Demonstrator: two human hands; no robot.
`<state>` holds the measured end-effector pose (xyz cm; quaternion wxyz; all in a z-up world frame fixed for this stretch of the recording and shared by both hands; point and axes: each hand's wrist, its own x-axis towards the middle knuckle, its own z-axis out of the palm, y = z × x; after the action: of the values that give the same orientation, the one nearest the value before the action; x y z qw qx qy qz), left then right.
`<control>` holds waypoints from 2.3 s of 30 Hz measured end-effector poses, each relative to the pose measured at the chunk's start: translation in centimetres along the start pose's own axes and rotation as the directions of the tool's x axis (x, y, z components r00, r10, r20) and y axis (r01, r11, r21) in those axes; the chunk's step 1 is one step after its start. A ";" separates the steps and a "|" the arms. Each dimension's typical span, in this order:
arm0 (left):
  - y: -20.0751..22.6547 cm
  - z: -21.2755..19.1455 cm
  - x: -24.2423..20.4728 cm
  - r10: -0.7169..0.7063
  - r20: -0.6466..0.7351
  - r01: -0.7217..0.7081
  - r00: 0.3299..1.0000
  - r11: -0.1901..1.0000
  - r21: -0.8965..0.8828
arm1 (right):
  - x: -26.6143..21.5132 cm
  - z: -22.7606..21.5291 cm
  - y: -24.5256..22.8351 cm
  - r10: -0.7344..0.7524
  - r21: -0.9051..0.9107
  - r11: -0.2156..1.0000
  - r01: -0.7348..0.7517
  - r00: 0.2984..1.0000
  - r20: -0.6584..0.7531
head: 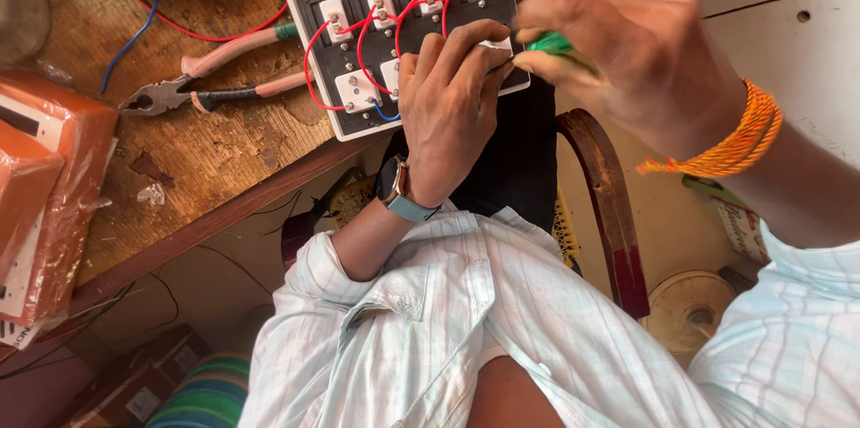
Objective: The person strips the ends of red and blue wires and connects them to terminals on a switchboard panel. They use a screwdriver to tighten the terminal screws and secure the wires in place.
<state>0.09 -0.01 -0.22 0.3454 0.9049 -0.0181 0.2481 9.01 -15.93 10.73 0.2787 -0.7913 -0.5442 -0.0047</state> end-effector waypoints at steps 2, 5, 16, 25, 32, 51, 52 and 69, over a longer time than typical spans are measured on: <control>0.0 0.0 0.0 -0.004 0.003 0.004 1.000 1.000 0.002 | 0.3 -0.1 -0.3 -0.043 0.059 0.997 0.042 0.999 0.022; -0.1 -0.2 0.0 -0.011 0.016 0.011 1.000 1.000 -0.001 | 0.7 0.1 -0.6 -0.024 0.068 0.998 0.018 0.996 0.089; -0.1 0.0 0.0 -0.004 0.022 0.004 1.000 1.000 0.026 | -0.4 0.4 0.7 -0.095 0.101 0.991 0.092 0.995 0.020; 0.0 0.0 -0.1 -0.005 0.010 0.005 1.000 1.000 -0.001 | -1.7 2.4 0.1 0.056 -0.036 0.997 -0.064 0.981 -0.184; -0.1 0.3 -0.2 0.014 -0.009 -0.014 1.000 1.000 0.003 | -2.0 3.3 -1.3 0.114 -0.090 0.985 -0.147 0.947 -0.300; -0.3 0.6 -0.4 0.028 -0.050 -0.027 0.998 1.000 0.011 | -2.1 4.0 -0.2 0.035 0.043 0.999 -0.026 0.972 -0.234; -0.3 0.6 -0.4 0.033 -0.051 -0.033 0.998 0.999 0.005 | -2.3 4.2 -0.4 0.054 0.035 0.998 -0.047 0.967 -0.250; -2.1 -6.4 -2.5 0.074 -0.167 -0.066 0.983 0.996 0.053 | -2.0 5.2 8.0 0.647 0.522 0.692 -0.499 0.750 -0.141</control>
<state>-4.46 5.32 1.44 0.3154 0.8873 -0.0146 0.3362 13.54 -17.33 2.22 0.5246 -0.8232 -0.1997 0.0846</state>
